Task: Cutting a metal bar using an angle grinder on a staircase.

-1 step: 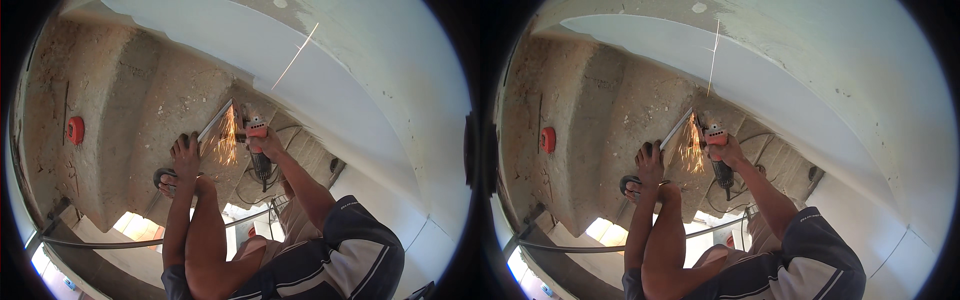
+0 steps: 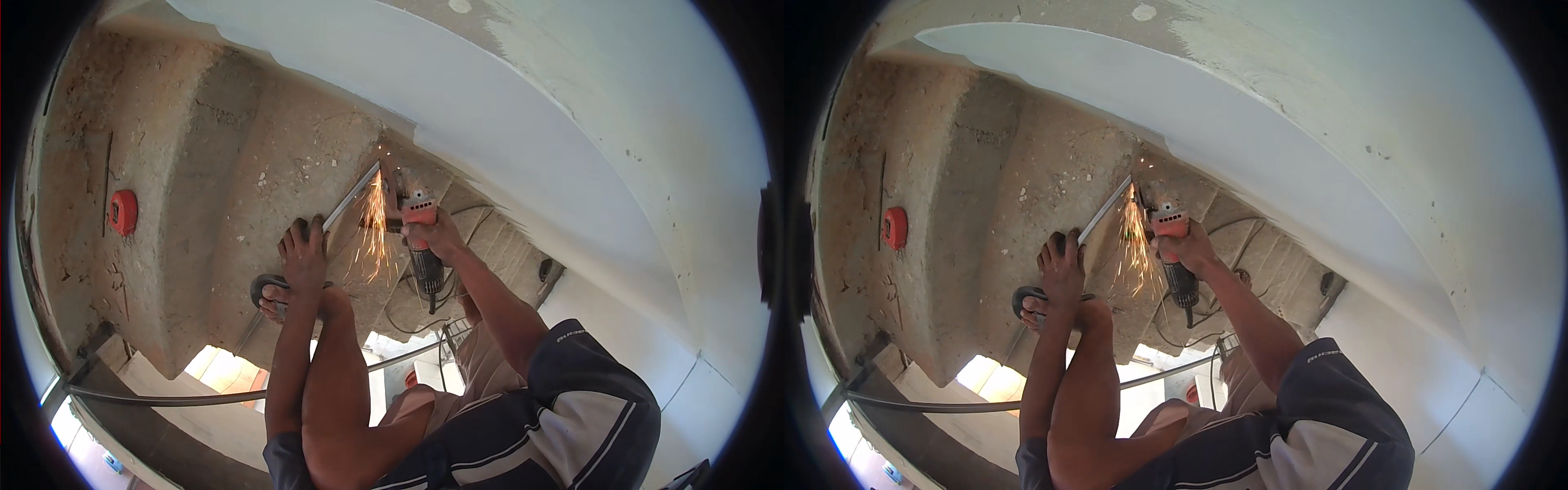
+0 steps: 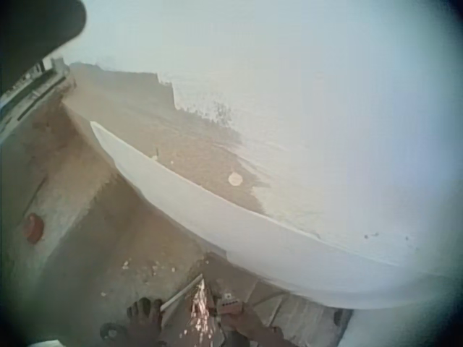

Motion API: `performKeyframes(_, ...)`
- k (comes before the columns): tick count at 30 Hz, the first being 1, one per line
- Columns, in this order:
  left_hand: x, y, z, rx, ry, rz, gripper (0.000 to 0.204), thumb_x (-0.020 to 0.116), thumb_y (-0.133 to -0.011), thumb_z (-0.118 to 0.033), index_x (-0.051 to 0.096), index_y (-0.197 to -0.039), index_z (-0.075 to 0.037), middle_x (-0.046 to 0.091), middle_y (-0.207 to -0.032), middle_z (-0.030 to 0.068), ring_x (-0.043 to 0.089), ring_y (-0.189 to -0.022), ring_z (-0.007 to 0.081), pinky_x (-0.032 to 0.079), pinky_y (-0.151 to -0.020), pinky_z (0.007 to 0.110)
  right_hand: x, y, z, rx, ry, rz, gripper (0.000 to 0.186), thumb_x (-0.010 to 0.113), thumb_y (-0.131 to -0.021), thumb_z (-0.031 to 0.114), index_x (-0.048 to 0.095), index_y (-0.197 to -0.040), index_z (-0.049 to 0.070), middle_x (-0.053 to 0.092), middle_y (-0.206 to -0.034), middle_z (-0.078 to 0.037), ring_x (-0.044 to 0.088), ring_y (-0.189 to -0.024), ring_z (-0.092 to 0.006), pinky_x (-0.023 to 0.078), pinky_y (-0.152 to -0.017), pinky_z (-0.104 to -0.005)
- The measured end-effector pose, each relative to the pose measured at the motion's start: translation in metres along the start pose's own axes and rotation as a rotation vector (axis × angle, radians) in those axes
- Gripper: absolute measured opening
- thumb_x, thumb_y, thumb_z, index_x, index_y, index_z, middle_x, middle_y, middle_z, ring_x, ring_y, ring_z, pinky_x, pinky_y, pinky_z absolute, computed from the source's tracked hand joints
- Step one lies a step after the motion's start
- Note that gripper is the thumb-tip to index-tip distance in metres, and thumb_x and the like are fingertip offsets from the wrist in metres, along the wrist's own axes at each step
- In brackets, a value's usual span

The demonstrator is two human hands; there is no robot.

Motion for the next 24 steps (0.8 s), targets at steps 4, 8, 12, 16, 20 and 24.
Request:
performKeyframes(4,-0.001,-0.004,-0.001,0.027,-0.009,-0.033,0.037,0.061,-0.095,-0.031,0.058,-0.130,-0.019,0.058,-0.123,0.0153,0.058,-0.106,0.0342,0.047,-0.090,0.047,-0.005,-0.007,-0.005,-0.014,-0.025,0.010,0.038,0.079,-0.080,0.007,0.063,-0.114,0.001,0.070,-0.091,-0.007,0.068,-0.074,-0.0151,0.056,-0.065,-0.0297)
performKeyframes(8,0.000,-0.002,0.001,0.026,-0.036,-0.014,0.036,0.059,-0.097,-0.032,0.059,-0.130,-0.019,0.058,-0.123,0.0153,0.058,-0.107,0.0334,0.047,-0.091,0.047,-0.002,-0.007,-0.004,0.012,0.003,-0.004,0.038,0.079,-0.081,0.008,0.063,-0.115,0.002,0.070,-0.093,-0.006,0.068,-0.076,-0.0147,0.056,-0.067,-0.0301)
performKeyframes(12,-0.001,-0.004,-0.002,0.040,-0.026,-0.014,0.037,0.059,-0.097,-0.034,0.060,-0.131,-0.019,0.058,-0.123,0.0143,0.058,-0.107,0.0322,0.046,-0.092,0.047,-0.009,-0.013,-0.003,-0.039,0.052,-0.027,0.039,0.079,-0.081,0.009,0.063,-0.115,0.002,0.070,-0.096,-0.007,0.068,-0.082,-0.0153,0.057,-0.070,-0.0316)
performKeyframes(16,0.001,0.000,0.005,0.027,-0.061,-0.010,0.038,0.059,-0.096,-0.035,0.059,-0.131,-0.019,0.059,-0.123,0.0138,0.058,-0.106,0.0315,0.046,-0.093,0.046,-0.001,-0.008,0.000,-0.006,-0.008,-0.078,0.039,0.081,-0.079,0.011,0.064,-0.112,0.002,0.070,-0.096,-0.006,0.068,-0.085,-0.0159,0.057,-0.071,-0.0317)
performKeyframes(20,-0.001,-0.002,-0.001,0.041,-0.050,-0.041,0.040,0.061,-0.095,-0.036,0.059,-0.132,-0.020,0.058,-0.123,0.0131,0.058,-0.106,0.0307,0.046,-0.092,0.046,-0.005,-0.013,-0.005,-0.031,0.037,-0.073,0.039,0.081,-0.078,0.012,0.063,-0.111,0.002,0.070,-0.096,-0.006,0.068,-0.084,-0.0165,0.057,-0.071,-0.0317)
performKeyframes(24,-0.001,-0.003,-0.001,0.042,-0.023,-0.049,0.041,0.062,-0.094,-0.034,0.059,-0.132,-0.020,0.058,-0.122,0.0127,0.057,-0.106,0.0306,0.046,-0.090,0.045,-0.012,-0.019,-0.016,0.009,0.015,-0.077,0.040,0.081,-0.079,0.011,0.063,-0.113,0.002,0.070,-0.096,-0.007,0.069,-0.080,-0.0183,0.057,-0.070,-0.0327)
Point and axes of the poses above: each hand's wrist, its own y-axis away from the middle knuckle, its own x-axis out of the palm, z = x × y, the point moved 8 cm from there along -y, towards the middle knuckle
